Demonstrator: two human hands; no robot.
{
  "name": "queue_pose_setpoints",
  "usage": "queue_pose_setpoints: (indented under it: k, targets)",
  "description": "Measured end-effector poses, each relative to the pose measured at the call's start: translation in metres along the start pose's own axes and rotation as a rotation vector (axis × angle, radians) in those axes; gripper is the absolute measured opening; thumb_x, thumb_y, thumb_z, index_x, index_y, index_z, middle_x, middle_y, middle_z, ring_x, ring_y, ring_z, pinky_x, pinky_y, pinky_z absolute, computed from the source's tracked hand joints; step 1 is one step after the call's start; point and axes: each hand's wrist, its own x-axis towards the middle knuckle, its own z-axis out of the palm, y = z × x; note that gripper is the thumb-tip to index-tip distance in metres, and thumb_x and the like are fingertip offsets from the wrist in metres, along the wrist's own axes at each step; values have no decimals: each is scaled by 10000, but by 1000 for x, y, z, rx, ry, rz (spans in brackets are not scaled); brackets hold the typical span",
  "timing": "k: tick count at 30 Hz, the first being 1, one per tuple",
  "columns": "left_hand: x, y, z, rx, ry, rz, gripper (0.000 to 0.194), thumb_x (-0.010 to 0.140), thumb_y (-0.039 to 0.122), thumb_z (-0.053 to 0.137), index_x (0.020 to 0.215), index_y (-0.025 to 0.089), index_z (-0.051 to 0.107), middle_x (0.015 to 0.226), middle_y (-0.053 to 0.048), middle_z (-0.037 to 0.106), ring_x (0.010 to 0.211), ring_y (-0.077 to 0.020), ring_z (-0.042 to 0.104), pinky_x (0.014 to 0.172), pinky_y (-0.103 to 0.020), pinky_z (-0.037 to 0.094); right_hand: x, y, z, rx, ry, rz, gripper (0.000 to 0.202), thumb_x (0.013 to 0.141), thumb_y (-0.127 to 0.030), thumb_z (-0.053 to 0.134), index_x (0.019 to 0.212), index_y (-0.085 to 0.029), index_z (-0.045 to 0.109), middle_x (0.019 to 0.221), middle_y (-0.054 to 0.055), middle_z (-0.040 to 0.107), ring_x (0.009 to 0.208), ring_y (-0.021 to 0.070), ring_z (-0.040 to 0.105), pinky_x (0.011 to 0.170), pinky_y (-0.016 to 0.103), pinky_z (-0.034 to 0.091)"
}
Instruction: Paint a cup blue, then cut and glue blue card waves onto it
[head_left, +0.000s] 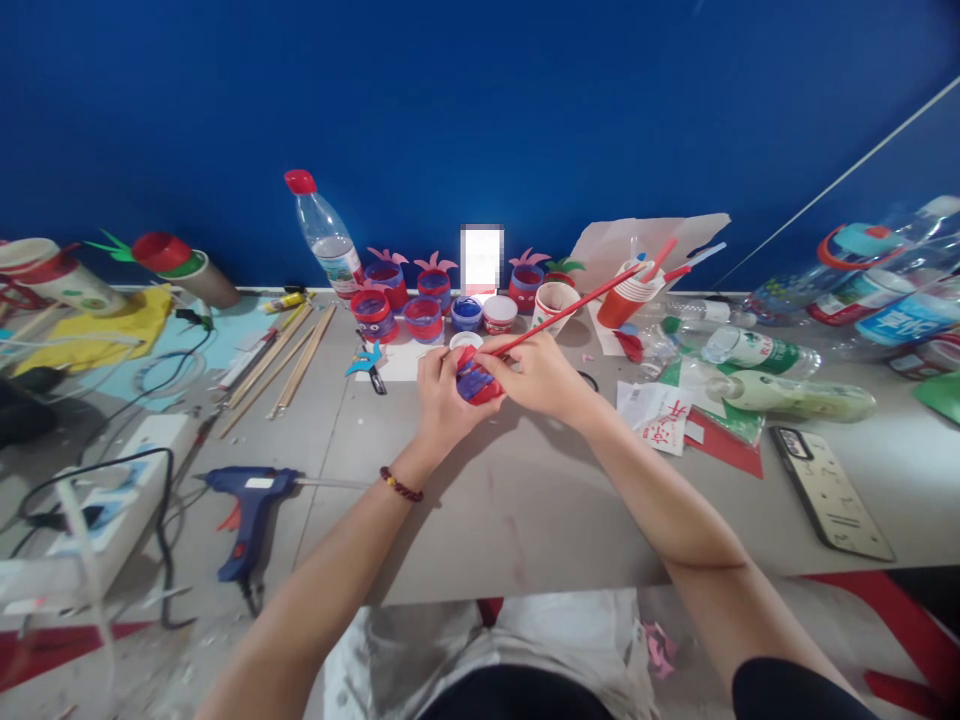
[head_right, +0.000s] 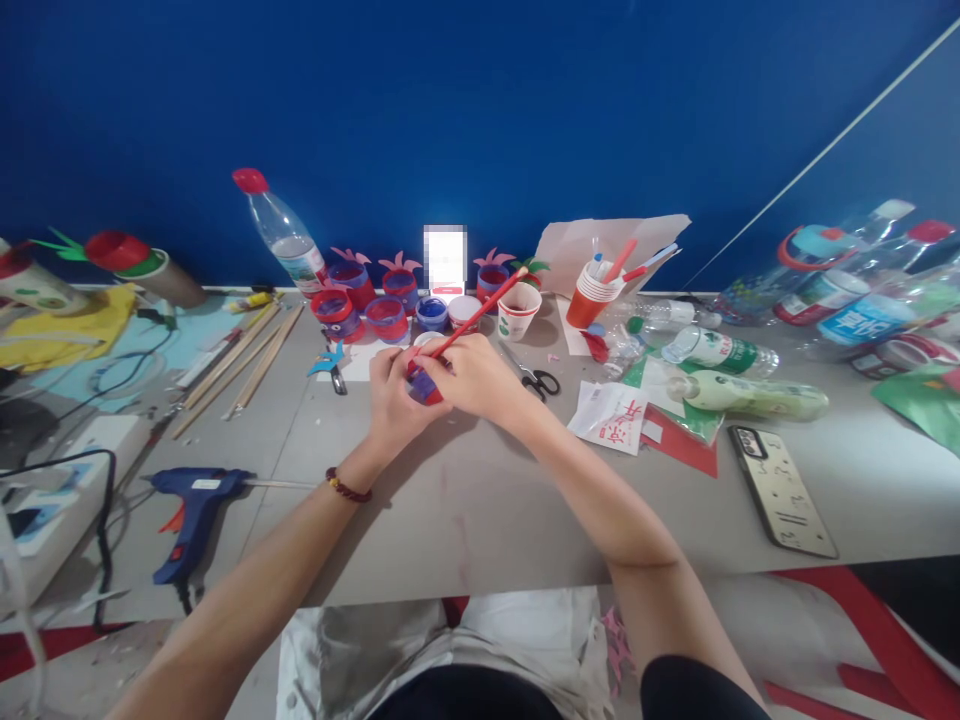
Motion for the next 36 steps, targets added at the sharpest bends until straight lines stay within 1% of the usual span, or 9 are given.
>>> queue_pose_setpoints:
  k: [4,10,13,16,19,21,25,31,36]
  targets:
    - [1,3,-1,7,7,-11,789,545,466,829,1200,205,475,1121,-99,461,1044,-286,483,930,-480,454,1,1,-11,-34,57,8,270,905,-193,494,786,-185,737,859,64,740,793,204,665,746,326,501]
    - [2,5,-3,3,-15,-49,786,546,476,838,1194,202,488,1131,-102,458,1079,-292,479,967,-483,437,1,7,-30,-103,139,81,256,891,-183,528,710,-180,709,741,54,725,712,199,642,717,342,487]
    - [1,3,-3,15,-10,-25,802,559,485,829,1218,206,468,1145,-101,449,1085,-289,475,968,-484,434,-1,10,-24,-7,124,85,229,893,-219,548,742,-171,714,784,52,735,711,181,642,695,317,490]
    - [0,0,-1,13,13,6,815,558,473,826,1236,220,451,1140,-92,450,1068,-279,479,957,-476,437,-3,8,-10,51,45,52,232,906,-241,532,793,-171,722,790,42,728,699,164,630,679,299,477]
    - [0,-2,-1,-8,6,-3,803,548,448,826,1230,233,460,1122,-82,457,1057,-275,483,949,-466,436,-2,0,-1,22,-41,24,246,901,-197,520,762,-175,721,774,37,722,717,162,626,712,300,462]
    - [0,-1,-1,-12,0,-15,792,546,454,825,1219,233,470,1118,-81,458,1058,-277,484,950,-465,433,-1,-4,-2,-28,-64,38,262,892,-176,518,722,-173,716,731,43,711,684,164,615,701,308,455]
    - [1,1,-2,22,7,0,790,560,460,820,1223,227,458,1132,-87,450,1057,-279,482,949,-470,439,0,-5,-13,-47,-10,37,266,891,-179,509,729,-178,720,753,49,719,683,172,622,697,313,466]
    - [2,4,-3,11,-5,-33,791,556,465,835,1210,211,470,1137,-98,449,1076,-288,482,964,-473,438,-1,12,-28,-150,118,44,267,889,-185,519,709,-180,716,764,59,719,699,186,615,683,326,457]
    - [0,-1,0,1,-1,-4,811,558,473,826,1232,214,457,1147,-102,450,1081,-291,475,957,-486,432,-4,11,-15,-39,49,40,244,909,-229,529,773,-174,723,824,51,726,731,173,624,712,313,460]
